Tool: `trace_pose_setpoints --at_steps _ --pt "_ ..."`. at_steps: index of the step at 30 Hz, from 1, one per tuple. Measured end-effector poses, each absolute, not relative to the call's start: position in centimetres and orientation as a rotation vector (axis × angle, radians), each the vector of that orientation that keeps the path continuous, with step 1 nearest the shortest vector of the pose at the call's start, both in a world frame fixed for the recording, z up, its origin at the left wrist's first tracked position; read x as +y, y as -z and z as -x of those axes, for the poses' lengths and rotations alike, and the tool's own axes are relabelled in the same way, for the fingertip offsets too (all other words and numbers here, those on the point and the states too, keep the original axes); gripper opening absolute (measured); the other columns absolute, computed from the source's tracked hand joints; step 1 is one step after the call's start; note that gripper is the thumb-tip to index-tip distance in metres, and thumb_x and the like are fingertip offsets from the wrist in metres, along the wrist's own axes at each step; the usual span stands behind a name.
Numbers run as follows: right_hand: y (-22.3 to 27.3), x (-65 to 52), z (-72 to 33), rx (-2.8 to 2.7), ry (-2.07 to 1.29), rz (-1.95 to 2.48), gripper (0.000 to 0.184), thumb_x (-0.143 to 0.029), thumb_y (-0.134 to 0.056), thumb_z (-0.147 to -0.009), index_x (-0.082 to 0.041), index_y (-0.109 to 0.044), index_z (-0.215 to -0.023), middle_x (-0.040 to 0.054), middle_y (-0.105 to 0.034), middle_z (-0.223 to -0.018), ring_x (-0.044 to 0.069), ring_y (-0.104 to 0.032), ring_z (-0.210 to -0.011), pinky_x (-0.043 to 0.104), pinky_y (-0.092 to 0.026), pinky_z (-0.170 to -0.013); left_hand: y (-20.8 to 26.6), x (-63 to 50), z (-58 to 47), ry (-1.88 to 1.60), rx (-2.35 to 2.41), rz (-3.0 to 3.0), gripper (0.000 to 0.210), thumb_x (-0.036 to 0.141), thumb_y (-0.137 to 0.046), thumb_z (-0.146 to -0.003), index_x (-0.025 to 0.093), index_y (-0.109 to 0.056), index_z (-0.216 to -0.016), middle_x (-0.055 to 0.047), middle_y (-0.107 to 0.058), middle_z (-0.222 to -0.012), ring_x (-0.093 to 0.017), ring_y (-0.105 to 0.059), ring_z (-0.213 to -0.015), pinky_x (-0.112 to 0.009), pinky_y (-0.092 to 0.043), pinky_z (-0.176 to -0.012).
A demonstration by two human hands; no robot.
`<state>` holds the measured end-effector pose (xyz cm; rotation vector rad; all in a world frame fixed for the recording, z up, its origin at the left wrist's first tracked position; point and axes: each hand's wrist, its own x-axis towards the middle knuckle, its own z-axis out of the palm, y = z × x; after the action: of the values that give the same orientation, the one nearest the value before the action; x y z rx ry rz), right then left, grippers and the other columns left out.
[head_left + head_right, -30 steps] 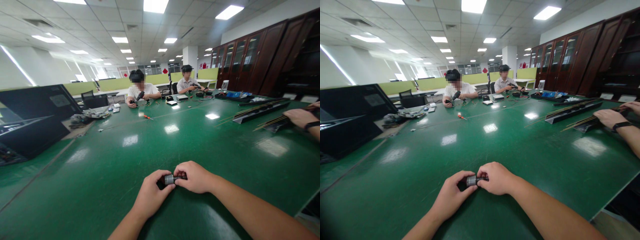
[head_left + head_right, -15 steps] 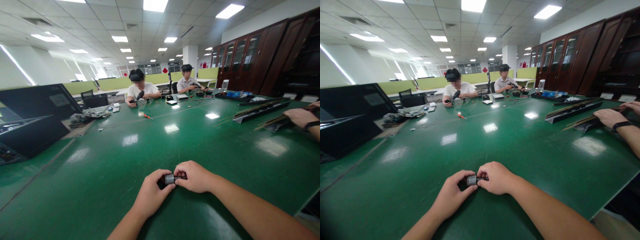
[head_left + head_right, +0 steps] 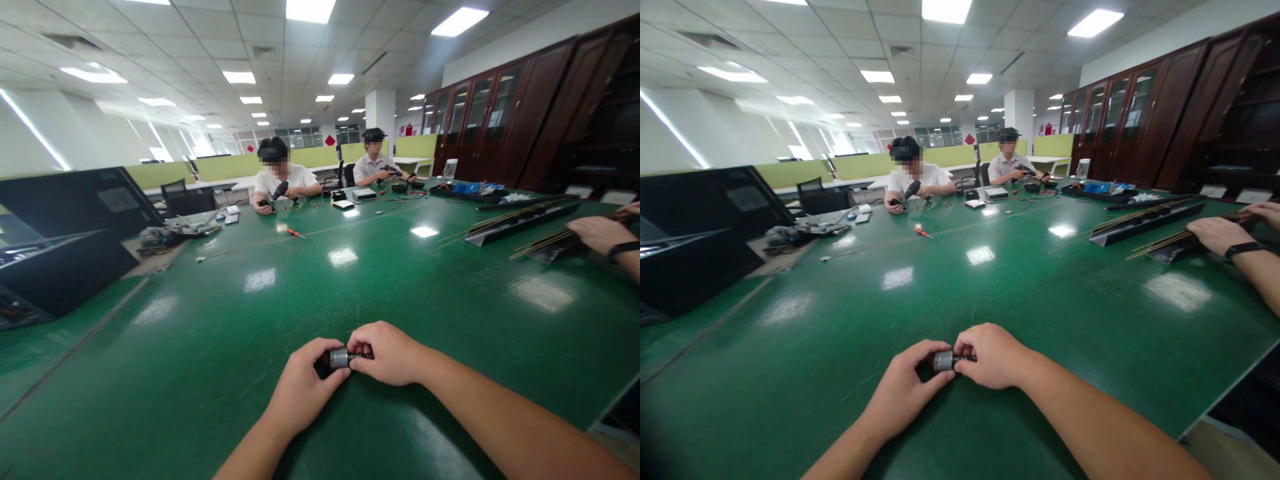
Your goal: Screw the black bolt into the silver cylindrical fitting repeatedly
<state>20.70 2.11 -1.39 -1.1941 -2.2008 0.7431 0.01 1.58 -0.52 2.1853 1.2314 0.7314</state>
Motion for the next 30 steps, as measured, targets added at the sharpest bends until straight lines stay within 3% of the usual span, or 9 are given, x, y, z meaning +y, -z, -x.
trace_pose_setpoints --at_steps 30 --pt "1.19 2.14 -20.89 -2.205 -0.640 1.185 0.012 -0.024 -0.067 -0.077 -0.021 -0.069 -0.089 -0.0010 -0.068 -0.080 0.012 -0.058 -0.071 0.022 -0.039 -0.064 1.00 1.67 0.05 -0.803 1.314 -2.114 0.025 0.028 -0.074 -0.076 0.027 -0.070 -0.100 0.001 -0.073 -0.097 -0.020 -0.066 -0.089 -0.032 -0.051 -0.082"
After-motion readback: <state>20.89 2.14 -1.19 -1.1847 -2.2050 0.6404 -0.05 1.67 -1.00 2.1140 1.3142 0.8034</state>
